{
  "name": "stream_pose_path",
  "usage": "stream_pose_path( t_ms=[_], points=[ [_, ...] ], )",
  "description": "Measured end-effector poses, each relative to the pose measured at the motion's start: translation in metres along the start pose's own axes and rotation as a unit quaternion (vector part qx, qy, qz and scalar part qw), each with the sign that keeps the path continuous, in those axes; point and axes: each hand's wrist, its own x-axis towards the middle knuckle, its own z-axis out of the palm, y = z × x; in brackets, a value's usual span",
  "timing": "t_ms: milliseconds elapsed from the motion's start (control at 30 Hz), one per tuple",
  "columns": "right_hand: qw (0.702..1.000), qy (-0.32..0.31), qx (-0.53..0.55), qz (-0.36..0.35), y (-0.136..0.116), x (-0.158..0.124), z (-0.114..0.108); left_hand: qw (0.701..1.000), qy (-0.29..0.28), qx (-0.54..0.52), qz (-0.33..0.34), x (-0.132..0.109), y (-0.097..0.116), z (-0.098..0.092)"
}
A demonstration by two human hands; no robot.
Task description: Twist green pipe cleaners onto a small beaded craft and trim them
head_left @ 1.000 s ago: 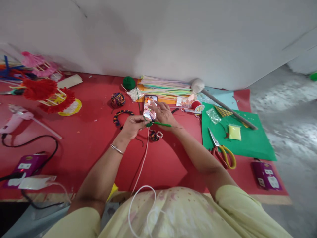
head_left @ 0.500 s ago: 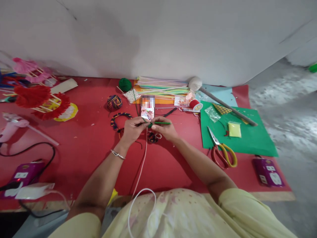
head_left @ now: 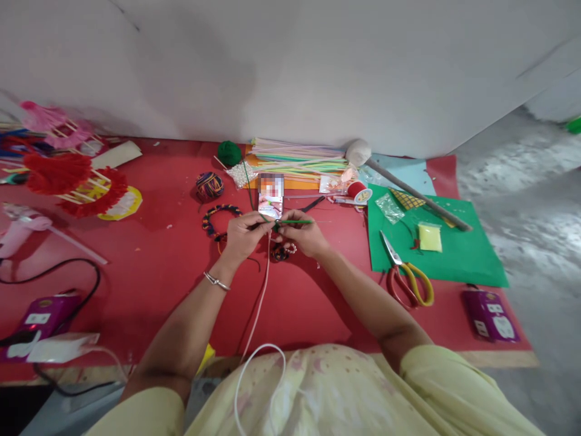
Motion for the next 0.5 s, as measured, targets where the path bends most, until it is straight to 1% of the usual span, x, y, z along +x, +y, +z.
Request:
stream_pose_path(
  t_ms=[100, 167, 267, 367, 433, 500],
  points=[
    [0.999, -0.01, 0.045, 0.023, -0.0008, 0.0002, 0.0011, 1.0, -0.01, 0.011, 0.023, -0.0001, 0.0014, -0.0003],
    [0.998, -0.012, 0.05, 0.032, -0.0011, -0.0004, 0.0018, 0.999, -0.025, 0.007, 0.033, -0.0006, 0.0017, 0.0],
    [1.0, -0.011, 0.01, 0.017, -0.0007, -0.0024, 0.0022, 0.999, -0.036, 0.002, 0.036, -0.0015, 0.0024, 0.0011],
    [0.999, 0.006, -0.038, -0.005, -0.0018, -0.0046, 0.0016, 0.999, -0.03, 0.008, 0.037, -0.0021, 0.0041, 0.0015],
    [0.999, 0.018, -0.037, 0.004, -0.0038, -0.0051, 0.0008, 0.998, -0.027, 0.018, 0.047, -0.0021, 0.0056, 0.0012],
    [0.999, 0.02, -0.015, 0.027, -0.0057, -0.0046, 0.0001, 0.997, -0.024, 0.031, 0.067, -0.0021, 0.007, 0.0008]
  ],
)
